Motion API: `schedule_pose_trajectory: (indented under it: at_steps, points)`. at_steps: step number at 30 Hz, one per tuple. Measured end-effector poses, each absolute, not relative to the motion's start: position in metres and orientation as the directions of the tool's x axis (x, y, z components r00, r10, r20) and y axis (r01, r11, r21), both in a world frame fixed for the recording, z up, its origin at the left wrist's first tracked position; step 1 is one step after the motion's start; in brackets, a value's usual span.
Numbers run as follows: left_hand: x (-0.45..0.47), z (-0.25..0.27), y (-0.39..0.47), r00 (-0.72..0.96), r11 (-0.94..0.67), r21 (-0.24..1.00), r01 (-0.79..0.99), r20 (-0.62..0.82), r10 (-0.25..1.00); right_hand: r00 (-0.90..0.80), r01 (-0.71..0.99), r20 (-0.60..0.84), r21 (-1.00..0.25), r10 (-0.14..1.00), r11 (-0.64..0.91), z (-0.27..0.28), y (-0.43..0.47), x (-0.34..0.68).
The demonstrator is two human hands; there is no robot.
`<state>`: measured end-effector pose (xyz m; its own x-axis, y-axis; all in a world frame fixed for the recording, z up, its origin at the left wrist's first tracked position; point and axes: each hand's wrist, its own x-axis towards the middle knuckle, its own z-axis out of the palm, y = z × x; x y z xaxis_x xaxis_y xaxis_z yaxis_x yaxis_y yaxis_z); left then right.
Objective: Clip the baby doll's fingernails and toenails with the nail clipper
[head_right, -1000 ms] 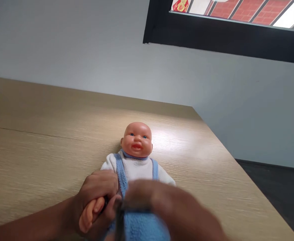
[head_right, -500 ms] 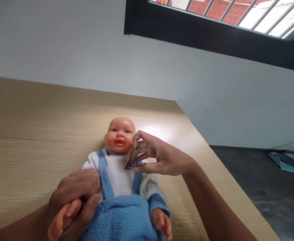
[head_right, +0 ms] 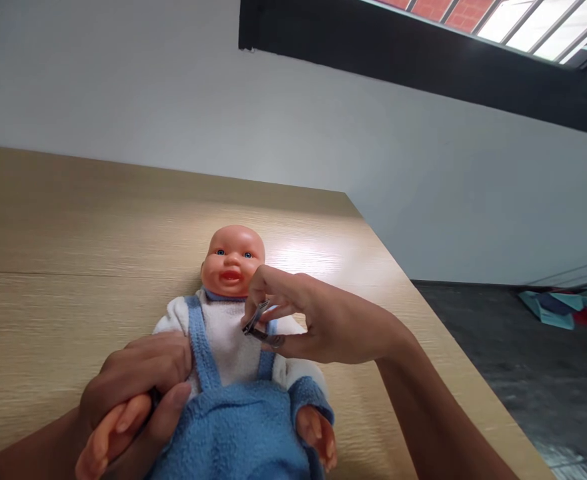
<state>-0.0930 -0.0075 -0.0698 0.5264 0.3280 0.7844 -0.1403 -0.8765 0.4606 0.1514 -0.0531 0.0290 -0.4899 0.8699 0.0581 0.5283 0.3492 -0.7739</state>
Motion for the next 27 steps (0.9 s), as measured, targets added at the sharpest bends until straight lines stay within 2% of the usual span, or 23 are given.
schedule_pose_trajectory:
  at_steps: [16, 27]
  points:
    - [-0.0916, -0.0676, -0.0075, 0.526, -0.88, 0.461, -0.114, 0.779, 0.34, -0.496, 0.606, 0.081, -0.681, 0.865, 0.411, 0.0291, -0.0566, 0.1525]
    - [-0.0898, -0.0676, -0.0098, 0.518, -0.874, 0.472, -0.115, 0.78, 0.352, -0.514, 0.611, 0.082, -0.664, 0.854, 0.432, 0.0292, -0.0536, 0.1527]
